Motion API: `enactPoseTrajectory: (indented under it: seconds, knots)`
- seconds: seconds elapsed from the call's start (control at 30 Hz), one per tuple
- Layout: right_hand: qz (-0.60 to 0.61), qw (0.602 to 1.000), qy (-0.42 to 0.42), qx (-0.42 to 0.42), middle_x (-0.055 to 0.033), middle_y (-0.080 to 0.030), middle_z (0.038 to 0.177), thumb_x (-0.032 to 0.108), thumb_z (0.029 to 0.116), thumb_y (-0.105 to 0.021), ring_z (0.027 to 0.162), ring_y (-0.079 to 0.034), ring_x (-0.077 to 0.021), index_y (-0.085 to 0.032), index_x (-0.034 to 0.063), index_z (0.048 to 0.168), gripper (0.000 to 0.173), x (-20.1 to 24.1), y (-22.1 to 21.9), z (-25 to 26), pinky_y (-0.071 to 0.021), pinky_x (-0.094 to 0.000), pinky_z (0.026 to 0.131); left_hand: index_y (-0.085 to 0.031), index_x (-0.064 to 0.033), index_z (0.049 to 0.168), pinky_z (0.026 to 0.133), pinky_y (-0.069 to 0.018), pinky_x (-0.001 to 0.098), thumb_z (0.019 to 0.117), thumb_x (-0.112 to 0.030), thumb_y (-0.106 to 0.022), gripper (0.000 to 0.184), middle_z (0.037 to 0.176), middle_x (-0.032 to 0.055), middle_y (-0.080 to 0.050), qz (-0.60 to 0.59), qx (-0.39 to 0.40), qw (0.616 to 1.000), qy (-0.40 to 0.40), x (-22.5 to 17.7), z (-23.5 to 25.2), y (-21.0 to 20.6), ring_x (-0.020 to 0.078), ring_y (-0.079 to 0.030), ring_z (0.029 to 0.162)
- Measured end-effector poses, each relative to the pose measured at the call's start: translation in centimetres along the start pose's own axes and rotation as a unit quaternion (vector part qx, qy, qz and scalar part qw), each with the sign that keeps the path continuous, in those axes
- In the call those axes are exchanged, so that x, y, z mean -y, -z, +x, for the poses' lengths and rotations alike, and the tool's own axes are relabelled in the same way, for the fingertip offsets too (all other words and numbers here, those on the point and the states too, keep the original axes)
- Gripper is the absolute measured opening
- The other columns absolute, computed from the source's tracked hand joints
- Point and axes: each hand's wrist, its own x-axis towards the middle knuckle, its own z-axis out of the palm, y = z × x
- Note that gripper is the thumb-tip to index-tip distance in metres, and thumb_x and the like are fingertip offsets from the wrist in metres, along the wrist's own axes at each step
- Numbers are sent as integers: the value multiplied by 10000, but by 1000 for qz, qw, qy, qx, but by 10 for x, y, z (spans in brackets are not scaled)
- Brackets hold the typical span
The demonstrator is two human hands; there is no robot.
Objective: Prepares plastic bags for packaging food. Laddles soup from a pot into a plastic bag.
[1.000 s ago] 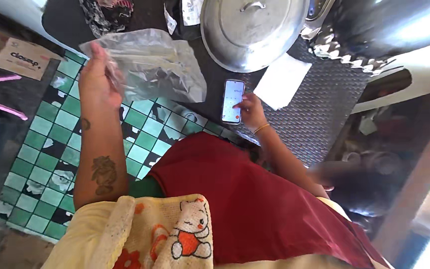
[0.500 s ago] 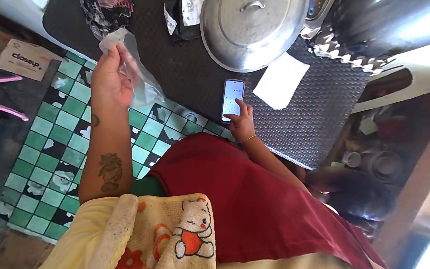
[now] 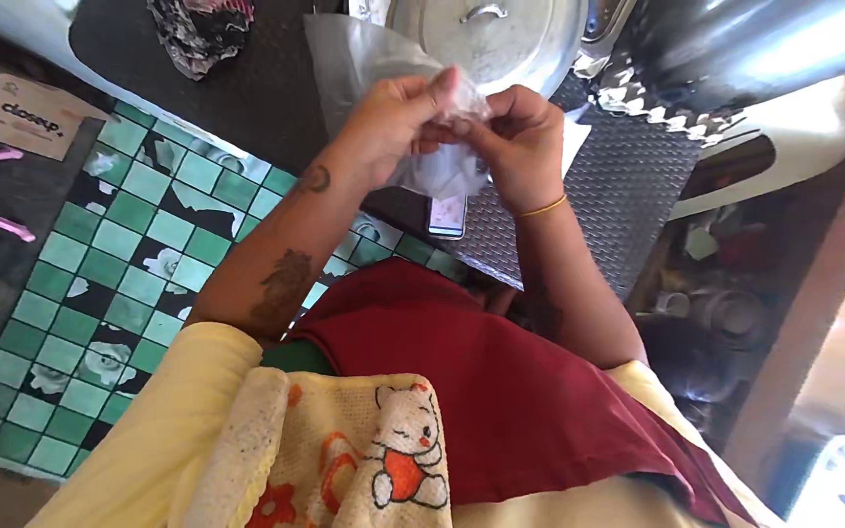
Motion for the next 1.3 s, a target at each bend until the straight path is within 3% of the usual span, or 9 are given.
enactPoseTrajectory:
  seconds: [0.1,0.2,0.4,0.53,0.67,0.77,0.87,1.07,1.3]
  knots:
    - [-21,997,28,-62,30,-725,851,-45,859,-718,726,-687,-63,-659,55,944,144,-6,22,5,-611,-281,698,-592,-37,1162,905,-579,387,1132,-417,-193,551,1007,88,-716,-166,65,984,-2,-8,2,20,201,-706,955]
    - [-145,984,29,-96,4,-673,801,-2,885,-681,654,-638,-46,-613,13,957,100,-11,35,9,-574,-238,628,-538,-112,968,648,-582,288,1137,-347,-182,459,740,32,-600,-271,94,956,-60,-21,-1,25,130,-623,659]
    - [-336,934,114,-35,-243,-615,1271,298,844,-816,1174,-587,-314,-594,-46,1333,638,24,23,16,-527,-380,886,-713,-19,1009,681,-496,191,1011,-190,-627,191,815,-31,-654,250,52,901,-350,-41,8,2,-8,-569,702]
    - [-243,939,237,-50,-219,-690,1118,116,945,-685,1114,-638,-272,-763,4,972,139,32,16,31,-510,-388,960,-697,-56,1030,615,-416,187,939,-288,-734,252,753,-38,-578,363,89,847,-379,-53,0,-17,11,-489,655]
    - [119,992,30,-29,-83,-737,980,-40,1041,-455,927,-737,-177,-534,18,1070,102,53,23,32,-616,-384,879,-681,-17,1199,737,-515,400,938,-155,-638,298,835,97,-646,474,-81,839,-253,-56,4,5,194,-596,754]
    - [214,971,-101,27,24,-650,725,23,1049,-367,590,-625,-86,-511,115,1087,175,64,30,22,-571,-265,589,-637,26,1238,712,-516,279,956,-182,-655,352,872,53,-629,331,-166,916,-154,-38,19,38,99,-586,747]
    - [67,983,-128,110,52,-698,856,21,928,-645,715,-680,-62,-485,114,1213,339,55,32,15,-613,-264,700,-486,0,1330,786,-611,309,987,1,-558,350,1038,86,-670,38,-125,989,-71,-29,14,38,148,-698,868]
    - [-312,941,-59,-118,-9,-594,772,86,830,-698,615,-527,-50,-554,-72,1276,494,9,42,19,-488,-235,625,-534,-160,1059,607,-530,229,1010,-87,-426,138,659,-51,-524,-160,120,972,-125,-23,-13,27,60,-543,581]
    - [212,940,-240,-116,-61,-644,888,-93,955,-482,724,-688,-180,-380,68,1374,460,57,39,16,-634,-376,713,-573,-18,1210,568,-450,204,823,10,-719,414,727,-21,-560,256,17,947,-192,-13,-14,27,43,-502,589]
